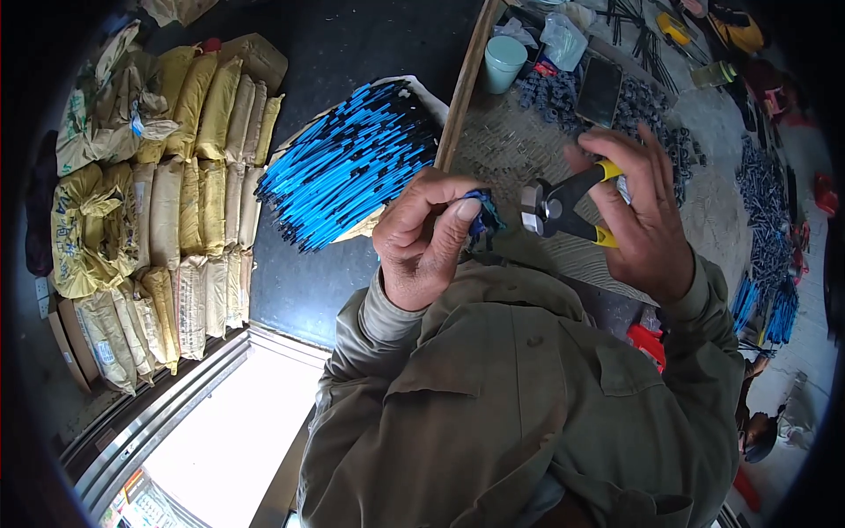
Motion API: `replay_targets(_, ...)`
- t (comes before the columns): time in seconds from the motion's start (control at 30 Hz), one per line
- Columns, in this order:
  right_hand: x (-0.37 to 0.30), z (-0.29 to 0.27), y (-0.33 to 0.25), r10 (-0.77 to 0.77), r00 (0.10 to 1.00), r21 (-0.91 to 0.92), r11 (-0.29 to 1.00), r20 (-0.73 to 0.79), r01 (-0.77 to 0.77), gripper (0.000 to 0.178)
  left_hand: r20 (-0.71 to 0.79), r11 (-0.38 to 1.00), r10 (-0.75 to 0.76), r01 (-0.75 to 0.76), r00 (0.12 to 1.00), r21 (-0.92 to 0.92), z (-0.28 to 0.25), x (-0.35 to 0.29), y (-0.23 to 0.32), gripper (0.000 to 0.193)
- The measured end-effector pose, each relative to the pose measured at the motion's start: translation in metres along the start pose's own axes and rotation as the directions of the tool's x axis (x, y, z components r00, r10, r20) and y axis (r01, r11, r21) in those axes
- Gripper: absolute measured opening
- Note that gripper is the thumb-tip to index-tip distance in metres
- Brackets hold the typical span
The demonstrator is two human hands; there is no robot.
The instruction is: The person assembles and trims blue straps using pliers in a manufacturing workshop.
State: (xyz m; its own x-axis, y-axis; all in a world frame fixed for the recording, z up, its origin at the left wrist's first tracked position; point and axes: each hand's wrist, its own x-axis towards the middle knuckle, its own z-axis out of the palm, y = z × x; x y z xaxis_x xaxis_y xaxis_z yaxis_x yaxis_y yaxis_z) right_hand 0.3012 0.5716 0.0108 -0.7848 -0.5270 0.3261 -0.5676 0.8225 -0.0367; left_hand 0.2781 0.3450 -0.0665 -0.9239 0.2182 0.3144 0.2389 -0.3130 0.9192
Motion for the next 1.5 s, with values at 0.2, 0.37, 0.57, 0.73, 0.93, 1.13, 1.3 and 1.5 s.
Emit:
replay_targets(0.2, -0.005, 0.003, -0.009, 0.085, 0.982, 0.161, 0.98, 0.169, -0.112, 0.042, -0.011, 1.0, -0.013, 0.013, 1.0, -0.01, 0.003, 0.001, -0.002, 0.01)
replay_targets(0.37, -0.003, 0.006, -0.011, 0.09, 0.982, 0.132, 0.985, 0.167, -0.112, 0.048, 0.036, 0.991, 0.09, -0.094, 0.995, 0.096, -0.003, 0.001, -0.005, 0.011)
replay_targets(0.57, 0.0, 0.006, -0.011, 0.027, 0.982, 0.063, 0.997, 0.186, -0.04, 0.045, -0.053, 0.997, 0.069, -0.07, 0.996, -0.018, 0.005, 0.0, -0.002, 0.011)
replay_targets(0.73, -0.005, 0.013, -0.008, 0.171, 0.974, 0.54, 0.812, 0.147, -0.224, 0.028, -0.006, 0.953, -0.134, 0.127, 0.991, -0.275, 0.0, 0.0, 0.0, 0.016)
replay_targets(0.93, 0.021, 0.036, -0.02, 0.251, 0.967, 0.785, 0.608, -0.052, -0.116, 0.026, 0.243, 0.781, -0.342, 0.418, 0.908, -0.464, -0.004, -0.002, -0.014, 0.022)
replay_targets(1.13, 0.025, 0.048, -0.034, 0.34, 0.932, 0.792, 0.6, -0.124, -0.114, 0.021, 0.127, 0.85, -0.392, 0.412, 0.911, -0.329, 0.0, -0.002, -0.01, 0.019)
replay_targets(1.3, 0.028, 0.049, -0.039, 0.377, 0.909, 0.76, 0.639, -0.175, -0.119, 0.018, -0.375, 0.96, 0.216, -0.127, 0.901, 0.249, 0.023, -0.002, -0.008, 0.015)
replay_targets(1.5, 0.026, 0.045, -0.039, 0.353, 0.917, 0.764, 0.639, -0.185, -0.091, 0.016, -0.091, 0.857, 0.327, -0.255, 0.94, 0.448, 0.013, -0.013, -0.01, 0.017)
